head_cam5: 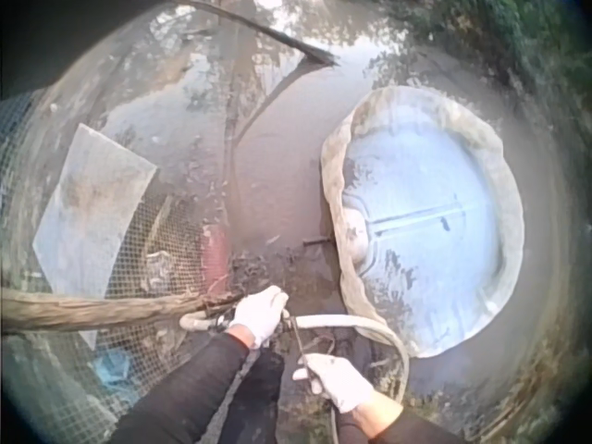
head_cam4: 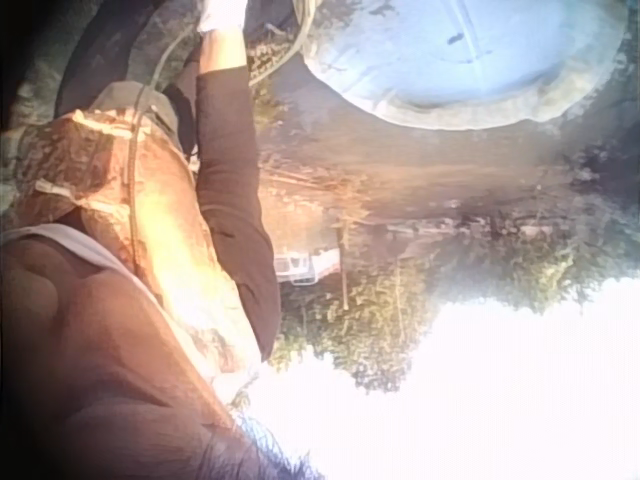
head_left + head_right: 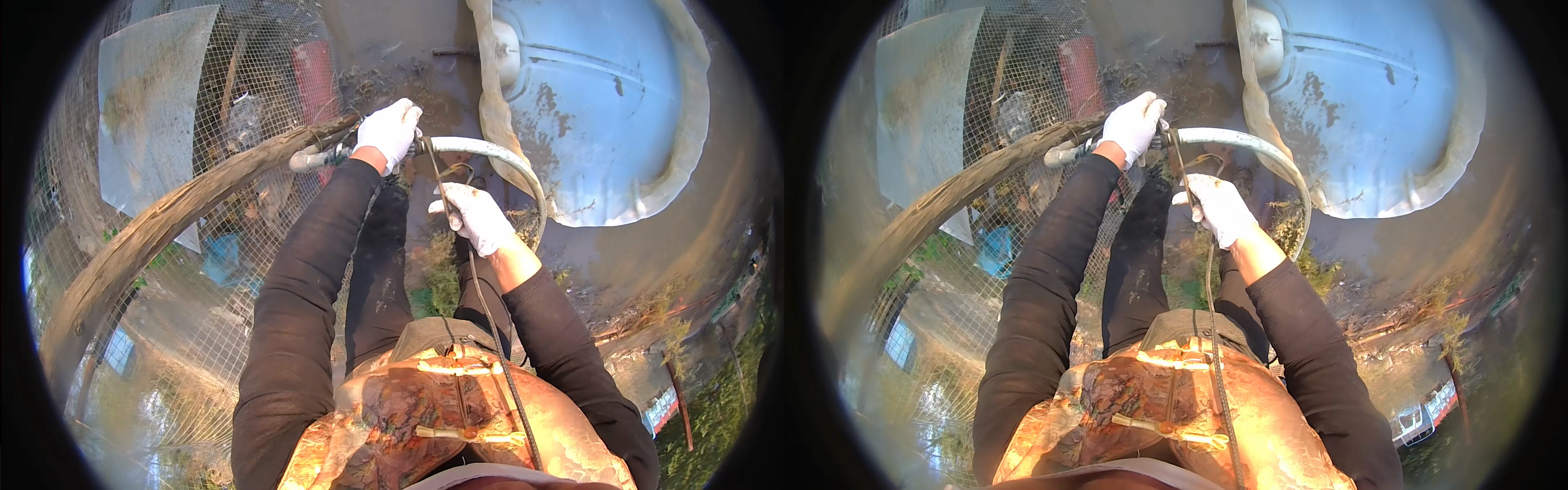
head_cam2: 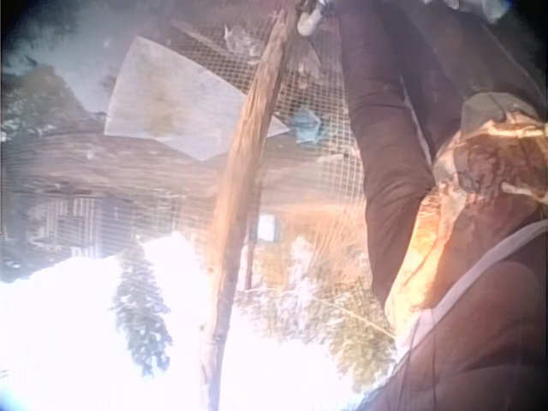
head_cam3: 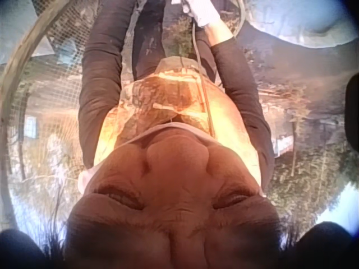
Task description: The person secures a hose to a pipe fitting using a strap, repeatedly wrapping and tightening it around the connection. The person then lifts a wire mesh panel and moves it aside.
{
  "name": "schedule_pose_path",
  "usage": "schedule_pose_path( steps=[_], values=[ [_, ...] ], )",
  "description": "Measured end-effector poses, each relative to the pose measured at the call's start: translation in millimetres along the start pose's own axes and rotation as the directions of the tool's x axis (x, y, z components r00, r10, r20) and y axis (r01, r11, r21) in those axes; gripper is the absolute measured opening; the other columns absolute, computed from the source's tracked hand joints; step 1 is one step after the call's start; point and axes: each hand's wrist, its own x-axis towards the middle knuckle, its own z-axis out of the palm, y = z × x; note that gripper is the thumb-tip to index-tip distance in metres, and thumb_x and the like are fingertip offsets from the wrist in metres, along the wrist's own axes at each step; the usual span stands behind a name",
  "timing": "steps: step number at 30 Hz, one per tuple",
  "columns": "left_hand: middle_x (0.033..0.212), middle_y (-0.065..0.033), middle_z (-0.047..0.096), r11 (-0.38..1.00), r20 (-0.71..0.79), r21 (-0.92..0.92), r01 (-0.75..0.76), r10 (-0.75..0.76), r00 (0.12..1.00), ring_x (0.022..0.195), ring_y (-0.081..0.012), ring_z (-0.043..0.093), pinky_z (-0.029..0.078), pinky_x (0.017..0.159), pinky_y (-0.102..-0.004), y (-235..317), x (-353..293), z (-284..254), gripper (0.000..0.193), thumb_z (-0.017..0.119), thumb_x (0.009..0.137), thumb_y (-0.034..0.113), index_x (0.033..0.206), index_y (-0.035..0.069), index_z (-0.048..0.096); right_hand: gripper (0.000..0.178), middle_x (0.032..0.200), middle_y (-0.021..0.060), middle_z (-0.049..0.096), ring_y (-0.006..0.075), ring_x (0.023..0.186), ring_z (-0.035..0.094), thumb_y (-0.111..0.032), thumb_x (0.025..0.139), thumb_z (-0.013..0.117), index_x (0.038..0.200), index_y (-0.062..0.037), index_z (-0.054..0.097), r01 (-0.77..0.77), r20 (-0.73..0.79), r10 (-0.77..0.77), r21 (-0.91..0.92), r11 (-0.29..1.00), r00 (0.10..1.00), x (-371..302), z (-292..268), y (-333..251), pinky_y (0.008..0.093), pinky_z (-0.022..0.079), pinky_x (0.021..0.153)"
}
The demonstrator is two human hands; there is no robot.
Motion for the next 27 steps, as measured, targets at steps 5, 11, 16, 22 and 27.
schedule_pose_path(
  steps=[5,11,16,22,27],
  values=[
    [0.091,-0.01,0.074,0.999,-0.026,-0.029,-0.028,0.028,0.999,0.092,-0.0333,0.07,0.052,0.083,-0.0417,-6,0,2,0.032,0.049,0.102,0.037,0.106,0.01,0.065,0.023,0.07,-0.0026,0.058,0.0056,0.059,0.046,-0.022,0.104,0.055,0.103,-0.0055,0.071,0.277,0.143,-0.26,-0.109,0.955,0.955,18,20,-2,0.0226,0.038,0.054],
    [0.083,-0.0094,0.074,0.996,-0.075,-0.072,-0.058,0.053,0.996,0.081,-0.0246,0.07,0.052,0.077,-0.0359,-11,4,7,0.029,0.052,0.103,0.032,0.105,0.006,0.064,0.021,0.075,0.0005,0.061,0.0099,0.068,0.053,-0.02,0.102,0.056,0.093,-0.0052,0.068,0.277,0.158,-0.249,-0.187,0.943,0.955,25,33,13,0.026,0.045,0.065],
    [0.076,-0.0084,0.073,0.991,-0.115,-0.131,-0.021,0.006,0.993,0.071,-0.0206,0.069,0.052,0.07,-0.0338,-8,1,8,0.027,0.054,0.103,0.03,0.102,0.005,0.064,0.022,0.088,0.0053,0.068,0.0142,0.082,0.06,-0.021,0.103,0.054,0.097,-0.0052,0.068,0.324,0.14,-0.294,-0.483,0.813,0.946,31,23,45,0.0293,0.049,0.081],
    [0.073,-0.009,0.069,0.952,-0.083,-0.307,0.014,-0.041,0.996,0.071,-0.0217,0.068,0.052,0.068,-0.0347,-21,7,15,0.026,0.056,0.101,0.029,0.095,0.004,0.064,0.022,0.087,0.0026,0.068,0.0129,0.086,0.061,-0.021,0.103,0.055,0.098,-0.005,0.069,0.236,0.138,-0.194,-0.448,0.862,0.971,71,-6,87,0.0282,0.049,0.086],
    [0.073,-0.0058,0.065,0.942,-0.021,-0.333,0.037,-0.047,0.999,0.062,-0.0136,0.062,0.05,0.062,-0.0293,-39,22,19,0.025,0.057,0.103,0.023,0.091,0.002,0.06,0.022,0.087,-0.0002,0.066,0.0108,0.076,0.053,-0.021,0.104,0.055,0.096,-0.0061,0.07,0.288,0.172,-0.239,-0.384,0.877,0.956,136,-14,109,0.029,0.046,0.073]
  ],
)
